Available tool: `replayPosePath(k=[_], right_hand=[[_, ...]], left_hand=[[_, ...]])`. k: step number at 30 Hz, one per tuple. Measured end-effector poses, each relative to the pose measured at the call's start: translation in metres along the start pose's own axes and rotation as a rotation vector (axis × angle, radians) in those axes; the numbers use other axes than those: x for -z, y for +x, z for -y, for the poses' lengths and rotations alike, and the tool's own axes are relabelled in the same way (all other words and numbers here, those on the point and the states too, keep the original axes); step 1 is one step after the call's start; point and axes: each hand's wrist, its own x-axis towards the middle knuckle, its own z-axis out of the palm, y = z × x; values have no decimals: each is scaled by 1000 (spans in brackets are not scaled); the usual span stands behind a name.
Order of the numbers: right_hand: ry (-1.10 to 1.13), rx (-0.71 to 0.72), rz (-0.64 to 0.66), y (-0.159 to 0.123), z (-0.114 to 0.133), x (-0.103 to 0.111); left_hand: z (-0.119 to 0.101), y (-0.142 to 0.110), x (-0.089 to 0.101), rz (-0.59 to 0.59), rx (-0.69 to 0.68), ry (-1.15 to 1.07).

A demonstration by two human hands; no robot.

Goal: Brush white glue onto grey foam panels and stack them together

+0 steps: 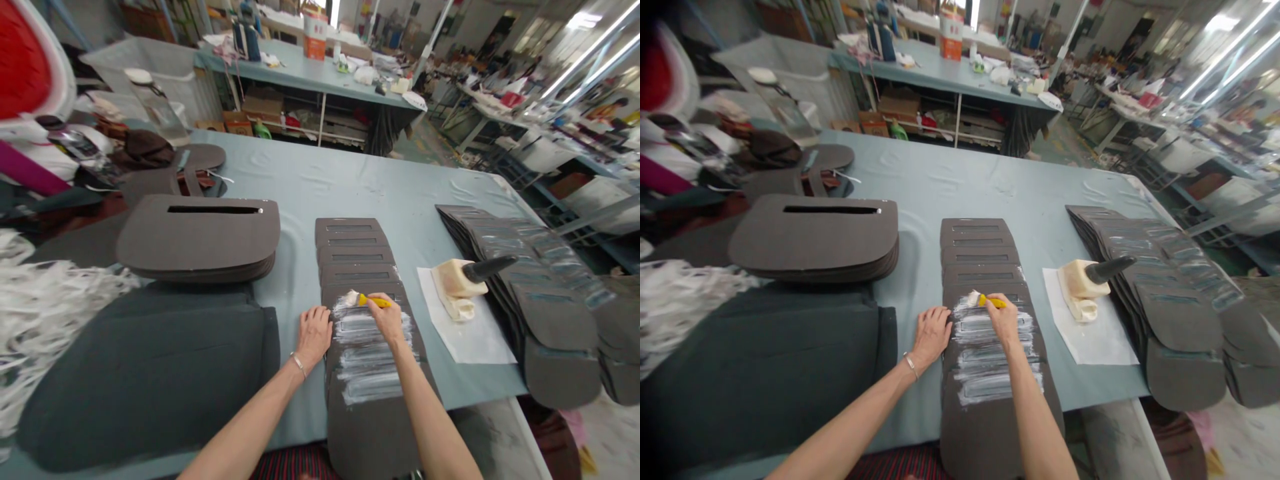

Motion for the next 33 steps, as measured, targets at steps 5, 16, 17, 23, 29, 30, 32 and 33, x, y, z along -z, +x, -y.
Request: replayPosePath(k=[5,16,17,23,29,30,32,33], right_hand=[[-176,32,-206,7,10,13],[-301,-86,-201,29,-33,56],[-357,-86,-233,34,-40,67],[-332,-8,-139,35,-47,70],[-303,-28,-202,35,-62,78],[-308,-64,-236,35,-62,79],[-308,-112,-321,32,-52,73],[-274,-101,-333,28,-41,65]], left_hand=[[-2,0,-1,-3,2,1],[-2,0,-3,-16,-20,24],[-2,0,-3,-17,-18,26],[-2,0,-5,-8,-21,39],[-3,0,-4,-14,-15,40],[-3,0,-4,-15,-12,41],[-4,0,-4,-14,-7,45],[-4,0,-4,-14,-5,47]])
